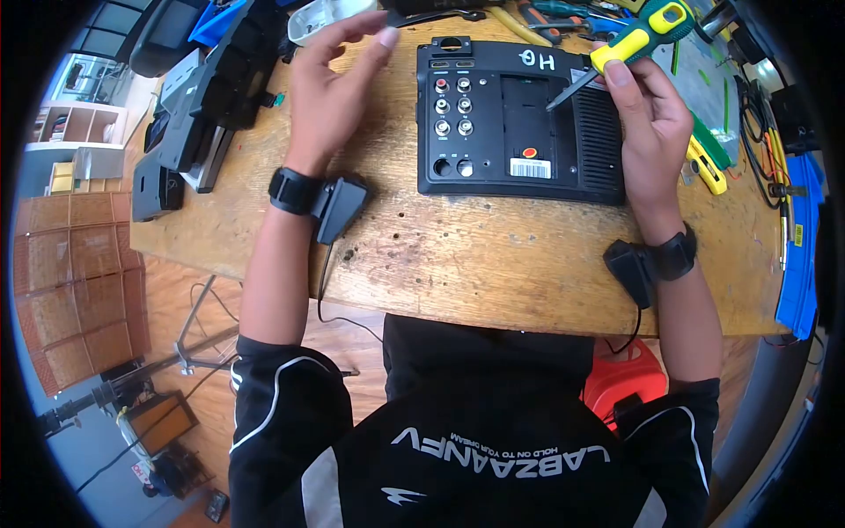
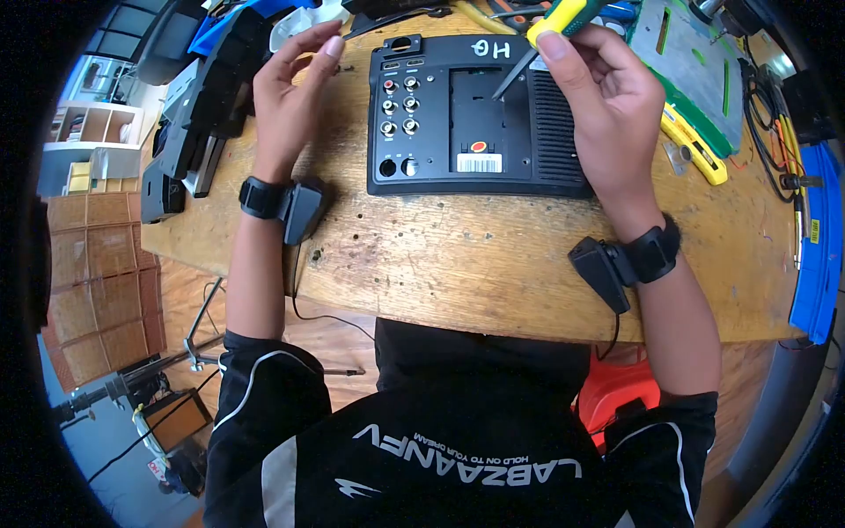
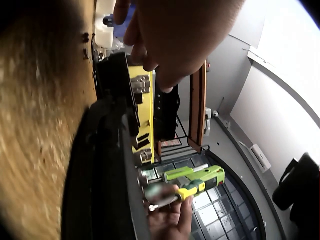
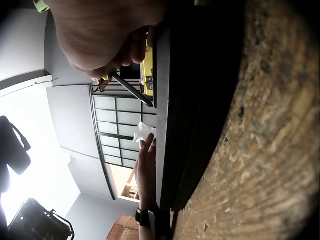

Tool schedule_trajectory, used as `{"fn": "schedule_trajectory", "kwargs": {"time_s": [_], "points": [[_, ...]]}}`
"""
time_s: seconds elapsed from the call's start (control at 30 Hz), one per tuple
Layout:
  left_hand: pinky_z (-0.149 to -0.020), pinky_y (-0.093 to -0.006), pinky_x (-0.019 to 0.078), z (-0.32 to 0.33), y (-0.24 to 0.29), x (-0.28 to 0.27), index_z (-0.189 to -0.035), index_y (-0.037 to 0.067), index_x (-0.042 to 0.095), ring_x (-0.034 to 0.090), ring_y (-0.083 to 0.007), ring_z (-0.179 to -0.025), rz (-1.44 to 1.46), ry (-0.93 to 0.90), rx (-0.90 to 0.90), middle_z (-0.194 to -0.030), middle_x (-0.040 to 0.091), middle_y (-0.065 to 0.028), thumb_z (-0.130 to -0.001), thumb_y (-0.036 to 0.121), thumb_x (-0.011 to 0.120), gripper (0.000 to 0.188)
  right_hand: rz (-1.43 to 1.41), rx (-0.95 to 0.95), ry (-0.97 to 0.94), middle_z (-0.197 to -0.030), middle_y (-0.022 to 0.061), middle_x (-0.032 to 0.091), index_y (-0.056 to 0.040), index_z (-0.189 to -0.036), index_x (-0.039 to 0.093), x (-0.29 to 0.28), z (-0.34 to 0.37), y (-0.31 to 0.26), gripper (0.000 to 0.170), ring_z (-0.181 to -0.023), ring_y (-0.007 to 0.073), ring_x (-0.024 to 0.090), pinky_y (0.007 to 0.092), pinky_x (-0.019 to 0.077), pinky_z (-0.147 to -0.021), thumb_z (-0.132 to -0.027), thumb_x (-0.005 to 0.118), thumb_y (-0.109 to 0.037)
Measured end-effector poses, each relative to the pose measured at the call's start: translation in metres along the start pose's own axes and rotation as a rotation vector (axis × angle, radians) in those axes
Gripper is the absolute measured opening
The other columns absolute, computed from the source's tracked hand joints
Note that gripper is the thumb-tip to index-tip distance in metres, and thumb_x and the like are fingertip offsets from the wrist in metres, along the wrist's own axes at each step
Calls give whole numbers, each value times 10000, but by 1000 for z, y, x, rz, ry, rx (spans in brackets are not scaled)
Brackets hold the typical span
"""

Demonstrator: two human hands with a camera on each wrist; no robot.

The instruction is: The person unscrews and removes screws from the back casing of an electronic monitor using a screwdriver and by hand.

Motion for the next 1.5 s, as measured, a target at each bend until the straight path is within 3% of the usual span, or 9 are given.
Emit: {"fn": "schedule_trajectory", "kwargs": {"time_s": [0.1,0.3,0.37,0.43,0.9,1.07,1.1,1.13,1.5], "points": [[-1101,-385,414,8,28,12,-1418,80,609,602,-202,-1276,-124,-132,173,-1326,691,-95,-897,339,787,608,130,2,-41,-1157,116,717,77,-1211,661,-5,0,1,313,-1033,123,655,276,513,-963,-1035,646,-181],[-1173,-452,378,26,45,29,-1530,115,473,523,-283,-1382,-160,-272,208,-1495,555,-136,-727,367,914,950,167,20,33,-1090,88,715,69,-1199,671,-10,-3,2,321,-998,121,656,273,510,-947,-1031,655,-204],[-1131,-444,441,25,40,30,-1522,18,420,546,-354,-1335,-229,-300,273,-1451,526,-257,-665,419,953,1086,156,18,49,-1074,83,715,64,-1200,674,-11,-4,-1,331,-990,124,658,274,511,-940,-1029,658,-218],[-1188,-453,375,26,40,30,-1527,122,474,509,-301,-1395,-172,-287,189,-1501,539,-151,-694,377,938,987,168,24,39,-1080,84,717,63,-1206,674,-12,-6,-6,333,-992,124,657,273,509,-944,-1029,657,-219],[-1181,-445,381,28,45,29,-1462,124,557,531,-293,-1376,-149,-327,216,-1406,624,-142,-619,359,980,972,135,-1,-201,-1245,123,698,74,-1276,654,15,-5,-19,307,-1151,163,639,296,473,-1051,-1024,644,-100],[-1117,-438,414,26,86,24,-1248,41,713,566,-347,-1295,41,-246,211,-1324,651,-176,-828,163,804,447,183,-47,-280,-1270,122,686,69,-1220,691,22,-7,-15,275,-1143,166,644,292,485,-1027,-991,685,-84],[-1117,-438,414,26,78,25,-1248,41,713,566,-347,-1295,43,-252,208,-1324,651,-176,-828,163,804,447,195,-71,-297,-1268,115,684,65,-1215,695,22,-7,-14,285,-1135,161,646,288,494,-1012,-988,697,-107],[-1143,-444,391,24,65,26,-1276,30,692,549,-344,-1327,32,-318,262,-1332,658,-177,-852,161,791,455,321,-87,-109,-939,65,697,78,-1023,717,48,1,-36,182,-828,95,617,234,491,-739,-967,700,-94],[-1127,-432,400,18,51,31,-1213,-20,706,624,-309,-1228,190,-436,353,-1266,704,-176,-1019,113,594,261,291,-3,-243,-985,82,700,58,-1075,739,42,-9,-44,190,-878,132,640,254,504,-801,-941,726,-75]]}}
Point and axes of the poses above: each hand's wrist, its own z-axis away from the middle knuckle, its own x-axis out of the palm, y = z × x, the point moved 1 cm from there along -z, towards the middle knuckle
